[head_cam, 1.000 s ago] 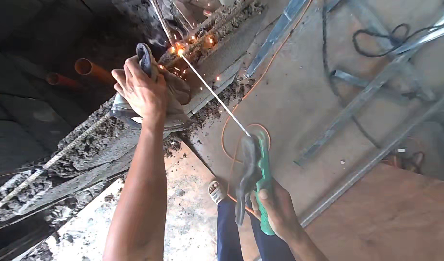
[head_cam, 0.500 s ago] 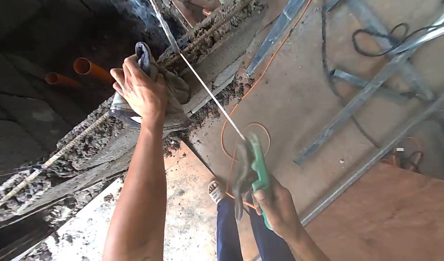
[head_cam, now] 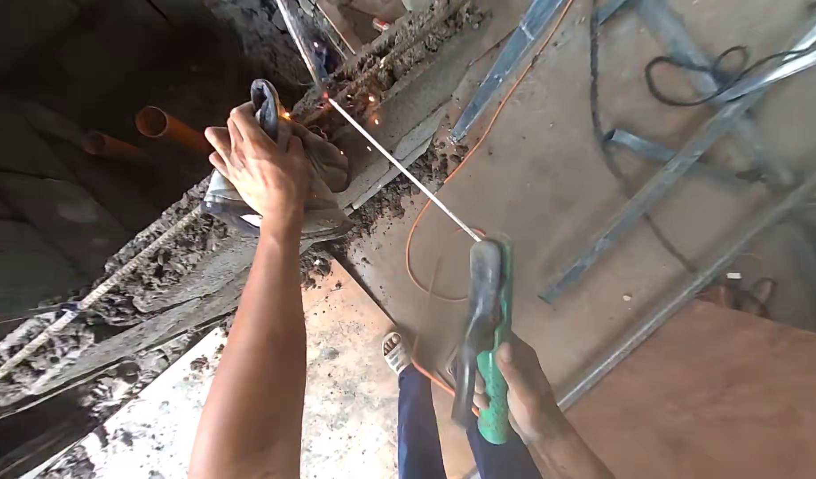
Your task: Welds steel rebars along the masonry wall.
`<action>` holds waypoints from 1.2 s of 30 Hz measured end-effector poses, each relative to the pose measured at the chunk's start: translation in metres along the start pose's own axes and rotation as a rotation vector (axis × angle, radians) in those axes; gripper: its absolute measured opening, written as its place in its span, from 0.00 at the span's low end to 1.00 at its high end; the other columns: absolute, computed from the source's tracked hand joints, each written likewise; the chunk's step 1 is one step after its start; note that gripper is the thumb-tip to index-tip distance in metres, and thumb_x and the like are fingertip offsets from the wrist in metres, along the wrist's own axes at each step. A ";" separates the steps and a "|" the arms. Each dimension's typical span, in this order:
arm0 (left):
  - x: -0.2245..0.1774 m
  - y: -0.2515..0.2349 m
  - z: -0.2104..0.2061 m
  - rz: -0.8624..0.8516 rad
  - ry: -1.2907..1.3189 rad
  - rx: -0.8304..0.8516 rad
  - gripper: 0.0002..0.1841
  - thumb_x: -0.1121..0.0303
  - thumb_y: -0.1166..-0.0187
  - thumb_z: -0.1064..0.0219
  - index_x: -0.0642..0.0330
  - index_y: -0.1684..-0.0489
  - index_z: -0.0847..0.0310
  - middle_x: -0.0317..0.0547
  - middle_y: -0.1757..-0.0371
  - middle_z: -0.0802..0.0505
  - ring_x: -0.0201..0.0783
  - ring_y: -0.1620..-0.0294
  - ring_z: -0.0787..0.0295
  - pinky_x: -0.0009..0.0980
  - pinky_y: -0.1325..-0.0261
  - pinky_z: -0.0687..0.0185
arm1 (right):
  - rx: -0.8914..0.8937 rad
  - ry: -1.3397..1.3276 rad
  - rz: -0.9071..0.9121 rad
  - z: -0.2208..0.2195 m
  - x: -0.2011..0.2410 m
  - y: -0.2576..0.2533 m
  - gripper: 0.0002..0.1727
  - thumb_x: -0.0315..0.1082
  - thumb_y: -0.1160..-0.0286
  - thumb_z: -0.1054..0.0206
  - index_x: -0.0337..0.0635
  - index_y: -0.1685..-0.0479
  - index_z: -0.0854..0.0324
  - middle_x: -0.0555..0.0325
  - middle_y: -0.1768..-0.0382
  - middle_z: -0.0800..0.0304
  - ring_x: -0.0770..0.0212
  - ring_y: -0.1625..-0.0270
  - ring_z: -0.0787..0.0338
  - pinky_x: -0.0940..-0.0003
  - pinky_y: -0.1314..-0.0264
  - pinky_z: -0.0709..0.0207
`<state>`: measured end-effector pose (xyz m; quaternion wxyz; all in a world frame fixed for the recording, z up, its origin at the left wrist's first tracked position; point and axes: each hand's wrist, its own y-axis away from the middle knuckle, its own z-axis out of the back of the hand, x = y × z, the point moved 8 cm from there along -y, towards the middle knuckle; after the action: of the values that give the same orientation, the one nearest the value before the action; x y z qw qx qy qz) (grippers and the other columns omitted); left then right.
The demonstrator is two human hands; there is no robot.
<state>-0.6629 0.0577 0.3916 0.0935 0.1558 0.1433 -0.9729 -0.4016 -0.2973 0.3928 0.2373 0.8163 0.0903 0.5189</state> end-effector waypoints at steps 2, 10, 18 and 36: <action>0.001 0.001 -0.001 0.004 -0.011 0.001 0.31 0.50 0.36 0.28 0.49 0.30 0.21 0.44 0.35 0.09 0.53 0.28 0.20 0.58 0.32 0.30 | 0.029 0.034 0.032 -0.002 -0.002 0.001 0.31 0.67 0.25 0.36 0.45 0.49 0.23 0.61 0.81 0.19 0.65 0.84 0.18 0.69 0.83 0.18; 0.000 0.000 -0.001 -0.001 -0.019 -0.011 0.31 0.51 0.36 0.28 0.48 0.30 0.21 0.42 0.35 0.09 0.51 0.29 0.20 0.56 0.33 0.31 | 0.020 0.145 0.099 -0.004 -0.005 0.001 0.32 0.66 0.22 0.39 0.42 0.48 0.24 0.57 0.80 0.19 0.63 0.84 0.18 0.69 0.83 0.19; 0.001 0.000 -0.002 -0.009 -0.019 -0.027 0.30 0.50 0.36 0.28 0.48 0.31 0.21 0.42 0.36 0.09 0.51 0.29 0.20 0.55 0.34 0.30 | 0.001 0.176 0.093 -0.005 -0.004 -0.002 0.33 0.68 0.22 0.39 0.42 0.48 0.24 0.58 0.80 0.20 0.62 0.84 0.18 0.68 0.83 0.19; 0.001 0.001 -0.001 -0.012 -0.012 -0.030 0.30 0.51 0.37 0.28 0.48 0.32 0.21 0.42 0.36 0.09 0.51 0.29 0.20 0.55 0.34 0.30 | 0.018 0.090 0.064 -0.008 -0.007 -0.002 0.32 0.66 0.21 0.39 0.42 0.47 0.24 0.58 0.81 0.20 0.62 0.84 0.18 0.67 0.83 0.18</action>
<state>-0.6636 0.0572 0.3897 0.0908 0.1474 0.1580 -0.9721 -0.4112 -0.2960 0.3888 0.2087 0.7967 0.0794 0.5616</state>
